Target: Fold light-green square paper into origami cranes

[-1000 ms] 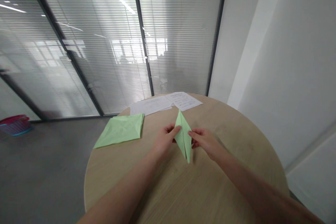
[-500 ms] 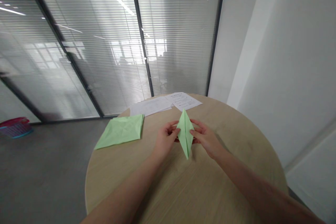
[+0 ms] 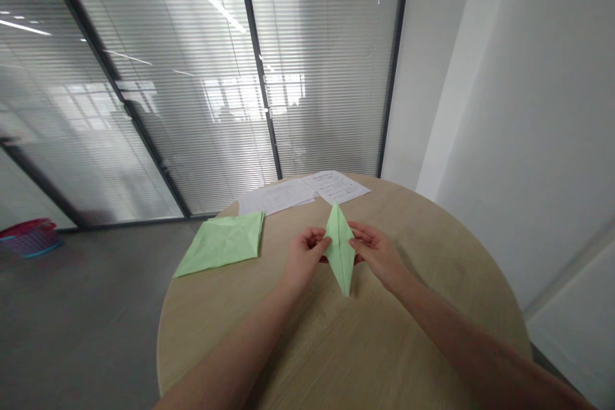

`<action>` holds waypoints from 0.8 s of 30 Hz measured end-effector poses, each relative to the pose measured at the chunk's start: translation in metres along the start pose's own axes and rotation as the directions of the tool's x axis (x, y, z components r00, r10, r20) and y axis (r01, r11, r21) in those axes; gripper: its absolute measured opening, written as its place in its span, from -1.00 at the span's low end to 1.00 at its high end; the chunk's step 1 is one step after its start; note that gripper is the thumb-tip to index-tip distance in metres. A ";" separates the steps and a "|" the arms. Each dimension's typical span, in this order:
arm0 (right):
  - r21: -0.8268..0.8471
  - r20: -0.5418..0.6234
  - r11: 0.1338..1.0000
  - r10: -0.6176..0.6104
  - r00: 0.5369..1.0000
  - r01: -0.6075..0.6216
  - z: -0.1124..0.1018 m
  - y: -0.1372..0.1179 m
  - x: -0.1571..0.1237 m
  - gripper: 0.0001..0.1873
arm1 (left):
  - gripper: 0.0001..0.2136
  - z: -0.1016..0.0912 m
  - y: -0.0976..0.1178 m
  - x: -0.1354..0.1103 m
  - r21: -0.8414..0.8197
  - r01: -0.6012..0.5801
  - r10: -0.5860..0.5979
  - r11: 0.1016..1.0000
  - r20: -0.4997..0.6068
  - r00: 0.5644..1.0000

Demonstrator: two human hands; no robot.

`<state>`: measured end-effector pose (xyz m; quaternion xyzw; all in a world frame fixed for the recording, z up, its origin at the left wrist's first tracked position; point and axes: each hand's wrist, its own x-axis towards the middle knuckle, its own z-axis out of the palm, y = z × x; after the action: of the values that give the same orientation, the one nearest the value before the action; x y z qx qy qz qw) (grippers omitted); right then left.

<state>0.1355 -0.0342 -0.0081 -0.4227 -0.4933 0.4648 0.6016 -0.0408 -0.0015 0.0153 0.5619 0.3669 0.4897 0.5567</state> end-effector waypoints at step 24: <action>-0.057 0.045 0.997 0.053 0.998 -0.051 0.000 0.006 0.000 -0.64 | -0.63 -0.001 -0.016 0.003 0.113 0.085 -0.104 0.990 0.179 0.978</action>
<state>0.1347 -0.0327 -0.0134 -0.4412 -0.5087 0.4760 0.5657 -0.0386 0.0031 -0.0002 0.6150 0.3652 0.3888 0.5807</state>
